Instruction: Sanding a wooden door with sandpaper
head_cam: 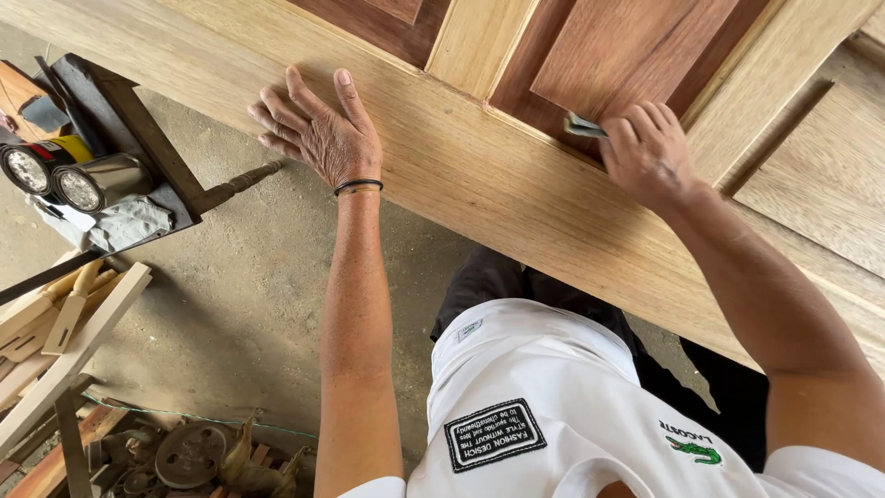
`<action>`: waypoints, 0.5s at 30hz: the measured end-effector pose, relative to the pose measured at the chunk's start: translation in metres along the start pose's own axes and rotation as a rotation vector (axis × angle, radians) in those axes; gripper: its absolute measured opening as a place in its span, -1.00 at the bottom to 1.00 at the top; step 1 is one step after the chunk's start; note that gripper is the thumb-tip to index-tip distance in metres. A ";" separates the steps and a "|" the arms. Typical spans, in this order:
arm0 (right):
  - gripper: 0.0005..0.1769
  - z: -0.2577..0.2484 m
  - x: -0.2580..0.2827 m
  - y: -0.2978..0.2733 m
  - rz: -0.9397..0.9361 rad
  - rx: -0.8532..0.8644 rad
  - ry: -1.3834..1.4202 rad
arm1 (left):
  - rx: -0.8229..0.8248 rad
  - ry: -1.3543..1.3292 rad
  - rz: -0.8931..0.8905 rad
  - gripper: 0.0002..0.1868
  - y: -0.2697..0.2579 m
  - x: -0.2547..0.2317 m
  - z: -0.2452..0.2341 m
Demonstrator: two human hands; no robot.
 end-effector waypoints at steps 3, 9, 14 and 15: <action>-0.90 0.026 0.009 0.024 0.044 0.076 -0.026 | -0.008 0.020 0.011 -0.46 -0.001 -0.001 0.000; -0.90 0.014 0.009 0.015 -0.001 0.092 0.057 | -0.022 -0.025 0.012 -0.48 -0.001 0.000 -0.004; -0.94 0.021 -0.004 -0.004 -0.002 0.054 -0.049 | -0.014 0.016 -0.003 -0.45 -0.001 0.000 -0.001; -0.94 0.025 0.006 0.012 -0.005 0.054 -0.051 | -0.015 0.014 -0.006 -0.45 0.000 -0.001 -0.002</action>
Point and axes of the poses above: each hand's wrist, its own y-axis towards the middle knuckle, its own z-axis out of the palm, x = y × z, the point moved 10 cm from there along y, towards the middle knuckle, and after that the axes turned 10 degrees about z, right-handed, at the moved point
